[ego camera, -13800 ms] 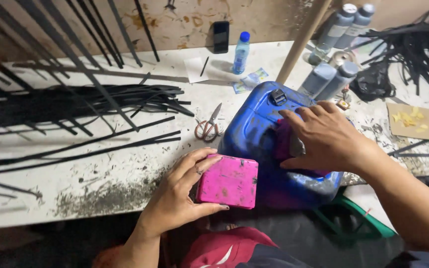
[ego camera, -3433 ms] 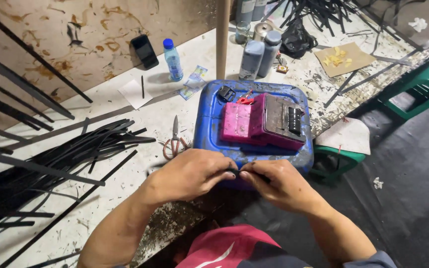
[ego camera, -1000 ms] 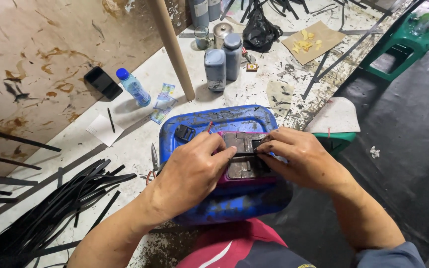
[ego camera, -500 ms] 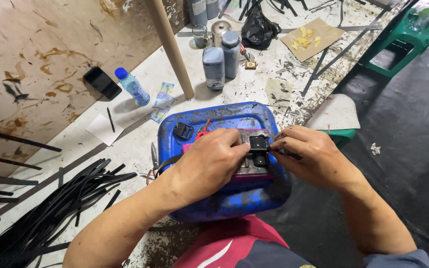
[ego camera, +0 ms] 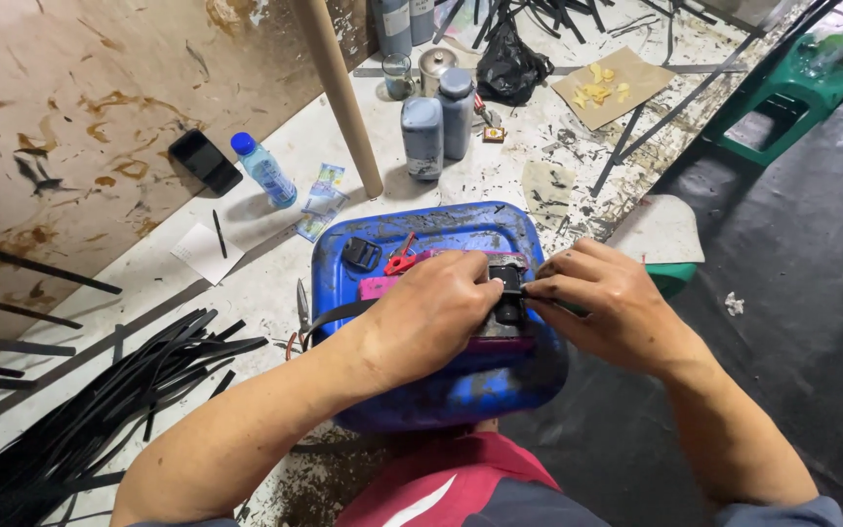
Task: The person repeatedly picks up black rods, sharpens them using a handheld tool on a blue container, and hangs them on a line with clothespins. The person also uses a pink block to clean the sharpening tool between uses.
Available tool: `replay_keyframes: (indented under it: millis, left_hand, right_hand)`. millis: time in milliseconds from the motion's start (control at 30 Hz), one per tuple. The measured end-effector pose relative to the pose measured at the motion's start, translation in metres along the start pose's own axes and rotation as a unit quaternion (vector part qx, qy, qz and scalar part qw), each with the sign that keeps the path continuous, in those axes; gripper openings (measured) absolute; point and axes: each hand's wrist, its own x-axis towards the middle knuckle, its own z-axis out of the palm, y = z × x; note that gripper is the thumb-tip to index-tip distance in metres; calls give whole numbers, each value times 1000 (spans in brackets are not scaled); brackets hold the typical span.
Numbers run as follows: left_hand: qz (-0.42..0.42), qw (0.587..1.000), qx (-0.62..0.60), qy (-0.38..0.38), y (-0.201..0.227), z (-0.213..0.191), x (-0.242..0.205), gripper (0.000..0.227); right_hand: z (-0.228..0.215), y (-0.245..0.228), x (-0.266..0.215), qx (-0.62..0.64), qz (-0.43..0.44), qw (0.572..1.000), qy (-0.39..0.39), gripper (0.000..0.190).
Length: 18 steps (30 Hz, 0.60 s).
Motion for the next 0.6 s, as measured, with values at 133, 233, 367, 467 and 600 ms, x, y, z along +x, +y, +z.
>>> replay_keyframes:
  millis: [133, 233, 367, 467, 600]
  left_hand:
    - [-12, 1000, -14, 2, 2, 1, 1, 13]
    - [-29, 999, -42, 12, 3, 0, 0, 15]
    - [-33, 996, -70, 37, 0, -1, -4, 17]
    - [-38, 996, -67, 44, 2, -1, -4, 19]
    - [-43, 996, -51, 51, 3, 5, -3, 19]
  right_hand:
    - [15, 4, -3, -8, -14, 999, 35, 7]
    - [12, 6, -11, -11, -4, 999, 30, 9]
    - [3, 17, -27, -38, 11, 999, 20, 10]
    - [1, 21, -34, -47, 17, 999, 15, 8]
    - [4, 12, -22, -54, 6, 998, 40, 2]
